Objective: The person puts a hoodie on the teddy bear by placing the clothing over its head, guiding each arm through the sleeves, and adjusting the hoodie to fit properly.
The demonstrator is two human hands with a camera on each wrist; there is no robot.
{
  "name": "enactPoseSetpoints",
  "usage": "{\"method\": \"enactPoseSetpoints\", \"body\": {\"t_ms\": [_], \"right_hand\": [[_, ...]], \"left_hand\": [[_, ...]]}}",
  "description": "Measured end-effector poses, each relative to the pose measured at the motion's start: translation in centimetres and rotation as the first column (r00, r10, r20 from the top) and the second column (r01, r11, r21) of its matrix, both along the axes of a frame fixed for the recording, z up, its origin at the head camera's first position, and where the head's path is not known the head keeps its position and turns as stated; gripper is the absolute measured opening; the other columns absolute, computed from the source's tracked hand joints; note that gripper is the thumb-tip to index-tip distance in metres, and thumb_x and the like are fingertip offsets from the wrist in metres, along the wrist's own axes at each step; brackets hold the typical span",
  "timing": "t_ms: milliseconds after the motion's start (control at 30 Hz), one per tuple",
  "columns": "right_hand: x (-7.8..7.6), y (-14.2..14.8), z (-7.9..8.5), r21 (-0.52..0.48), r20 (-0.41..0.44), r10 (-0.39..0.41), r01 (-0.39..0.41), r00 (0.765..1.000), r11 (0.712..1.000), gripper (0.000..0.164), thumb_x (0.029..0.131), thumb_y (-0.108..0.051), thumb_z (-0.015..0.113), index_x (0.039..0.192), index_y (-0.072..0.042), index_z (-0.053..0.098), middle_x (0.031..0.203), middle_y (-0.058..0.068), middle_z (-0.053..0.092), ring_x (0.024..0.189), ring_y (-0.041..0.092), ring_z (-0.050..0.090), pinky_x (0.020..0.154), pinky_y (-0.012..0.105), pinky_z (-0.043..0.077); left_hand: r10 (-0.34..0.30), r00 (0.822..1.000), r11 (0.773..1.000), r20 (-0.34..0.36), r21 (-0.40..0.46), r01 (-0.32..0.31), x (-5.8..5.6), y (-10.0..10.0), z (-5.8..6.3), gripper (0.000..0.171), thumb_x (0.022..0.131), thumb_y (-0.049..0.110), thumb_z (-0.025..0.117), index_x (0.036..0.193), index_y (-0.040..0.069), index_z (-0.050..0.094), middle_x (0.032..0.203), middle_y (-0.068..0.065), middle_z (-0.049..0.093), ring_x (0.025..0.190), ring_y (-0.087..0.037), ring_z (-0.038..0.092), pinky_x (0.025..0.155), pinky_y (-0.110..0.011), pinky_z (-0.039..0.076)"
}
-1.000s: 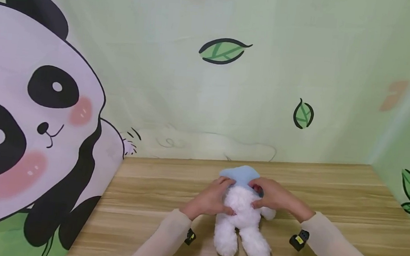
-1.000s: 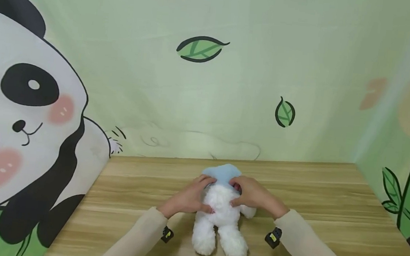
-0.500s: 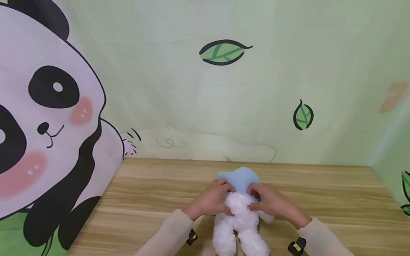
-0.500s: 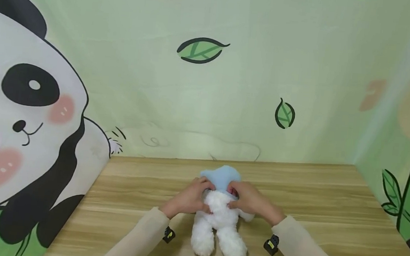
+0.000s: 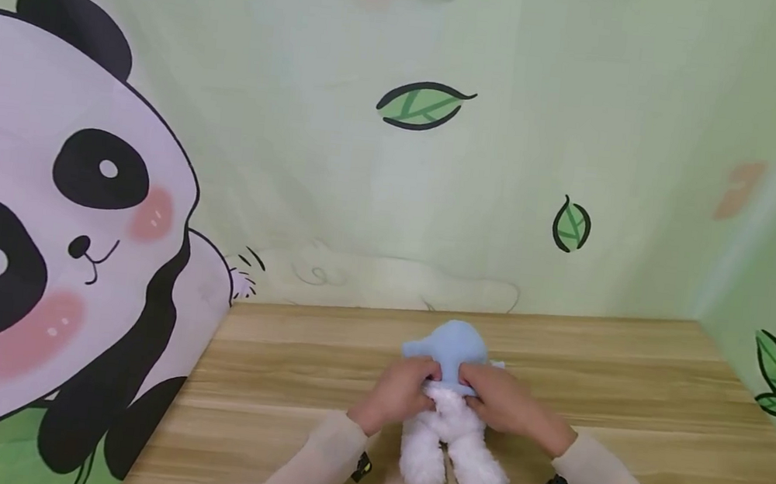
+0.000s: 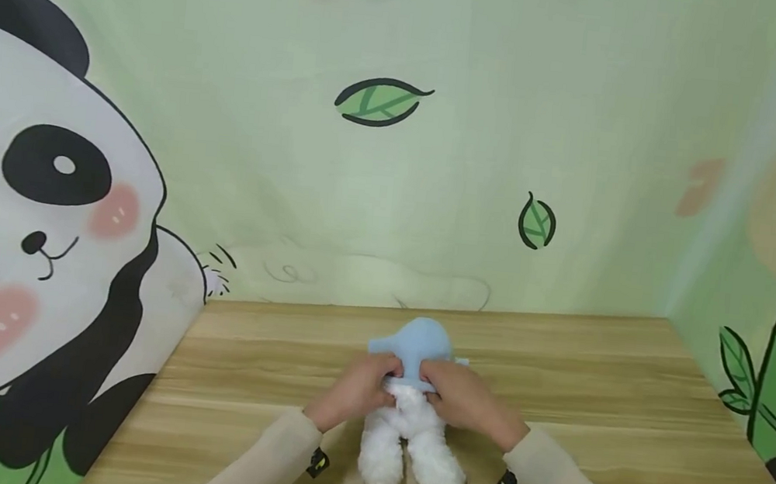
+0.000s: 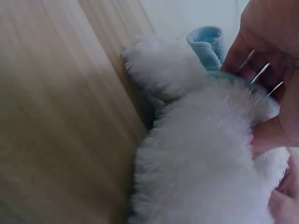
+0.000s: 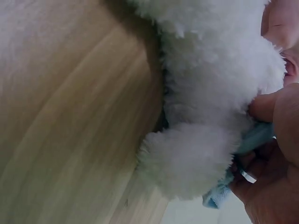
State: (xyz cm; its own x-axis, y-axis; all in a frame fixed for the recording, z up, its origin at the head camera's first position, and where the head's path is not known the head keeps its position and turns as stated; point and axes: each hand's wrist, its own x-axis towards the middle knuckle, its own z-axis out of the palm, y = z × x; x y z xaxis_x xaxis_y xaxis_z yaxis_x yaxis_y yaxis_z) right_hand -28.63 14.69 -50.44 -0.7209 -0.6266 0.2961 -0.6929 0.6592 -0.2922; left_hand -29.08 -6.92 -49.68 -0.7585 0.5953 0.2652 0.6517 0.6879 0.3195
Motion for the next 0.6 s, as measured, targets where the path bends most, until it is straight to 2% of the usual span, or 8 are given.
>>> {"method": "enactPoseSetpoints", "body": {"t_ms": [200,300,367,467,533,600], "right_hand": [[0.0,-0.4,-0.6,-0.044,-0.078,0.020,-0.024,0.997,0.999,0.033,0.073,0.003,0.069,0.072,-0.016,0.042,0.065,-0.010,0.034,0.062,0.006,0.031,0.059,0.020,0.030],[0.2,-0.3,-0.8,-0.060,-0.133,-0.030,0.023,0.991,0.998,0.034,0.070,0.003,0.069,0.071,-0.016,0.041,0.066,-0.010,0.034,0.063,0.007,0.032,0.059,0.020,0.030],[0.4,0.0,-0.7,-0.066,-0.171,-0.067,0.056,0.983,0.996,0.032,0.071,0.001,0.070,0.073,-0.016,0.043,0.069,-0.009,0.037,0.065,0.007,0.035,0.060,0.021,0.032],[0.9,0.4,-0.5,-0.067,-0.189,-0.101,0.090,0.977,0.994,0.024,0.073,-0.007,0.070,0.080,-0.017,0.050,0.077,-0.009,0.045,0.071,0.008,0.041,0.062,0.023,0.037],[1.3,0.7,-0.1,-0.066,-0.160,-0.090,0.080,0.983,0.995,0.022,0.074,-0.014,0.071,0.086,-0.017,0.053,0.083,-0.008,0.048,0.074,0.008,0.044,0.065,0.024,0.040],[1.5,0.9,0.3,-0.058,-0.115,-0.072,0.066,0.991,0.996,0.026,0.076,-0.024,0.074,0.090,-0.017,0.053,0.088,-0.007,0.049,0.076,0.008,0.045,0.066,0.024,0.041]], "left_hand": [[-0.005,0.995,0.999,-0.103,-0.033,0.001,0.6,0.2,-0.4,0.023,0.072,0.008,0.078,0.079,0.016,0.058,0.076,0.007,0.057,0.069,-0.005,0.045,0.064,-0.017,0.039],[0.000,0.989,1.000,-0.146,-0.015,-0.002,0.7,0.1,-0.7,0.018,0.078,0.013,0.078,0.083,0.017,0.061,0.079,0.007,0.059,0.071,-0.004,0.049,0.065,-0.016,0.041],[0.006,0.988,1.000,-0.153,-0.004,-0.007,0.9,-0.2,-0.9,0.018,0.081,0.020,0.078,0.091,0.017,0.063,0.086,0.007,0.062,0.077,-0.004,0.054,0.070,-0.017,0.045],[-0.005,0.997,1.000,-0.083,-0.003,0.005,1.1,-1.0,-0.7,0.027,0.084,0.027,0.076,0.105,0.016,0.063,0.103,0.004,0.063,0.094,-0.009,0.059,0.082,-0.022,0.050],[-0.027,1.000,1.000,-0.004,-0.009,0.027,1.4,-1.6,-0.4,0.036,0.082,0.024,0.076,0.113,0.014,0.060,0.114,0.001,0.059,0.105,-0.014,0.058,0.091,-0.026,0.049],[-0.042,0.997,0.999,0.064,-0.016,0.043,1.5,-2.0,-0.1,0.044,0.079,0.021,0.076,0.118,0.013,0.056,0.120,-0.001,0.054,0.112,-0.016,0.054,0.097,-0.029,0.047]]}}
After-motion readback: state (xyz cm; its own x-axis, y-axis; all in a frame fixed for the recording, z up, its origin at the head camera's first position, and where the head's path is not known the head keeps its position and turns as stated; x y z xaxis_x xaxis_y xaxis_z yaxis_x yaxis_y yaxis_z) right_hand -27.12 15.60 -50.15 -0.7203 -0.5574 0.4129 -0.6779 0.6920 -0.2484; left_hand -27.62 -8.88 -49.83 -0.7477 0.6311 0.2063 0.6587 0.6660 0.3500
